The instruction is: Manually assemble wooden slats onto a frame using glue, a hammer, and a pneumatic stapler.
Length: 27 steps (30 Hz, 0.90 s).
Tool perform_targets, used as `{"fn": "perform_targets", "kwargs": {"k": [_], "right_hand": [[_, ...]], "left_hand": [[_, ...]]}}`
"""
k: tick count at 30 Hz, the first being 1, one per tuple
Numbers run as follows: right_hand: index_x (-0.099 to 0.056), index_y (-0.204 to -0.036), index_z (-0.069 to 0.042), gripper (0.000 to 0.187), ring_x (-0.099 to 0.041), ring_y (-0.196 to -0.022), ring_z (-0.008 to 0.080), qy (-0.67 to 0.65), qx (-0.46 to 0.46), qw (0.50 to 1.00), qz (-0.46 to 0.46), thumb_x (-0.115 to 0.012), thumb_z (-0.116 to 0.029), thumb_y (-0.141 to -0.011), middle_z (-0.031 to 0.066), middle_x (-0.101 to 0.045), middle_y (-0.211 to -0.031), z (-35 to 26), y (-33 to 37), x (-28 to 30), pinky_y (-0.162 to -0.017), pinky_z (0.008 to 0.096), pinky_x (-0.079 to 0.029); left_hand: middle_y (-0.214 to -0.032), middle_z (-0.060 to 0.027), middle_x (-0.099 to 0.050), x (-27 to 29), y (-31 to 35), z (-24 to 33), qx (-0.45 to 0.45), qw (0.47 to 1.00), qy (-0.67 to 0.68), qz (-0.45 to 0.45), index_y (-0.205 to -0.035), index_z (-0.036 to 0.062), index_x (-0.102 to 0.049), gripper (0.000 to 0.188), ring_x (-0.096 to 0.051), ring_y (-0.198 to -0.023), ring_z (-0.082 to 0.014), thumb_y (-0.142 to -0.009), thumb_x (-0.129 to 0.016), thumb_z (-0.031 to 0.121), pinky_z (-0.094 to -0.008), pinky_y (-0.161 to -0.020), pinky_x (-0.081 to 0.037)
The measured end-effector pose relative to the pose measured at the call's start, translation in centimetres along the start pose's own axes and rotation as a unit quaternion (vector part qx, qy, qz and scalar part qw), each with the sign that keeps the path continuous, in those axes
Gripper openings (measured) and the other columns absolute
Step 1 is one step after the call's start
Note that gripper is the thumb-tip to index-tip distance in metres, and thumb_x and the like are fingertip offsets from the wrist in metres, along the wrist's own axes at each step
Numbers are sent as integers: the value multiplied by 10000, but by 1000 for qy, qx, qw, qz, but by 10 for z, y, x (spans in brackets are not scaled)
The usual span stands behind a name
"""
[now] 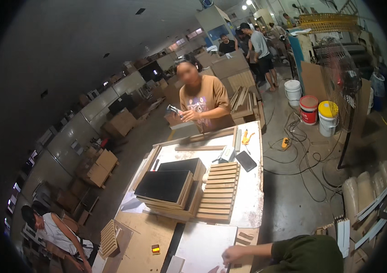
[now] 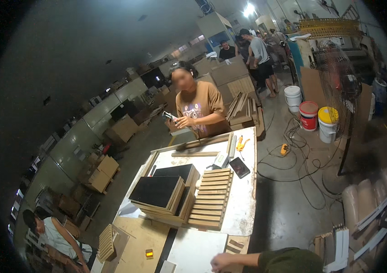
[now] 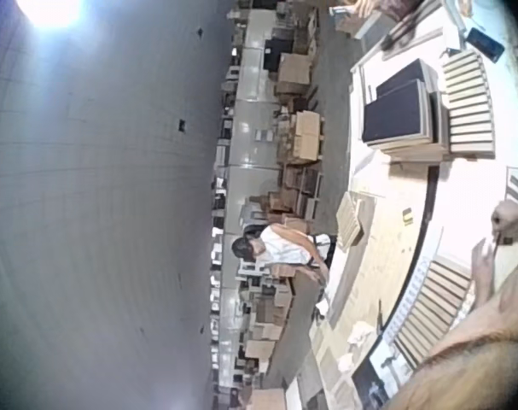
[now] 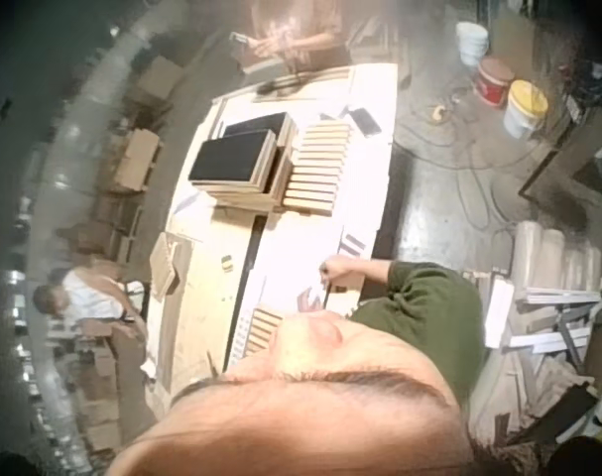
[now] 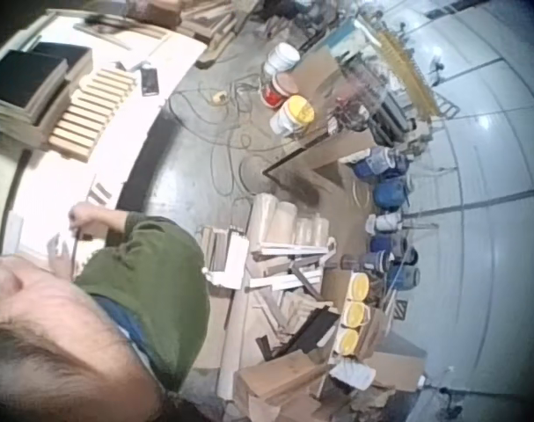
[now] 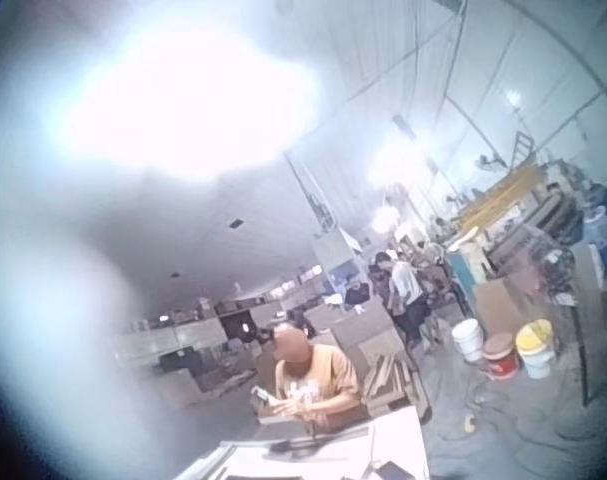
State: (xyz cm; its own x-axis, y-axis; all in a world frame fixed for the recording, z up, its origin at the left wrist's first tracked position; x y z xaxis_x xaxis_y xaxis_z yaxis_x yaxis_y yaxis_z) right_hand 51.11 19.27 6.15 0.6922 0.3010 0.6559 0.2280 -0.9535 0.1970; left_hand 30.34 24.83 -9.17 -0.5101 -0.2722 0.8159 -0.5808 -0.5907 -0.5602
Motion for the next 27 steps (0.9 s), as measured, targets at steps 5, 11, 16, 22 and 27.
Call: {"fn": "perform_targets", "kwargs": {"k": [5,11,16,22,27], "right_hand": [[-610,-918,-91,353,-594,-824,323,-38,-43,996,72,-548,-413,-784,176,-616,-888,-35,75,15,-705,444,-463],[-597,-746,-102,270,-559,-563,334,-34,103,973,205,-564,-369,-773,148,-591,-658,-45,73,23,-509,409,-436],[-570,-701,-101,269,-547,-563,353,-31,71,965,251,-584,-365,-750,150,-579,-643,-45,79,27,-496,429,-421],[-556,-691,-95,270,-540,-583,354,-36,77,958,274,-578,-357,-751,154,-563,-645,-48,82,31,-514,431,-419],[-555,-690,-86,271,-541,-585,353,-33,72,959,273,-575,-349,-750,158,-560,-644,-48,83,30,-517,428,-420]], "left_hand": [[-1382,-155,-318,123,-102,175,139,943,78,-291,-1352,125,-324,507,-305,-1266,-304,-904,-435,333,-429,-1013,-269],[-1441,-47,-257,143,-102,187,-33,886,-290,-361,-1409,222,-220,551,-251,-1311,-235,-908,-373,394,-420,-1029,-244],[-1407,-96,-314,111,-94,169,97,945,-91,-299,-1389,211,-276,523,-300,-1286,-259,-905,-397,369,-442,-1016,-271],[-1389,-116,-338,95,-88,163,88,955,-81,-271,-1380,199,-297,513,-323,-1273,-275,-903,-406,354,-460,-1018,-271],[-1384,-120,-344,81,-73,157,54,987,-51,-144,-1379,196,-301,515,-330,-1270,-274,-901,-409,351,-458,-1017,-279]]}}
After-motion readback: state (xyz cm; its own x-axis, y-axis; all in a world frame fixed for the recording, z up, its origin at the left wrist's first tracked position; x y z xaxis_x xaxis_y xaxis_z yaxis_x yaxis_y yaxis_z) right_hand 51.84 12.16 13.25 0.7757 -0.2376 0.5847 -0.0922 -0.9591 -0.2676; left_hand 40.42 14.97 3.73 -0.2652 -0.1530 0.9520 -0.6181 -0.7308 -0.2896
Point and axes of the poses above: each hand's wrist, its own y-axis away from the middle knuckle, its own x-axis out of the back of the hand, z = x × y, the point moved 9 cm from there along -y, towards the middle knuckle
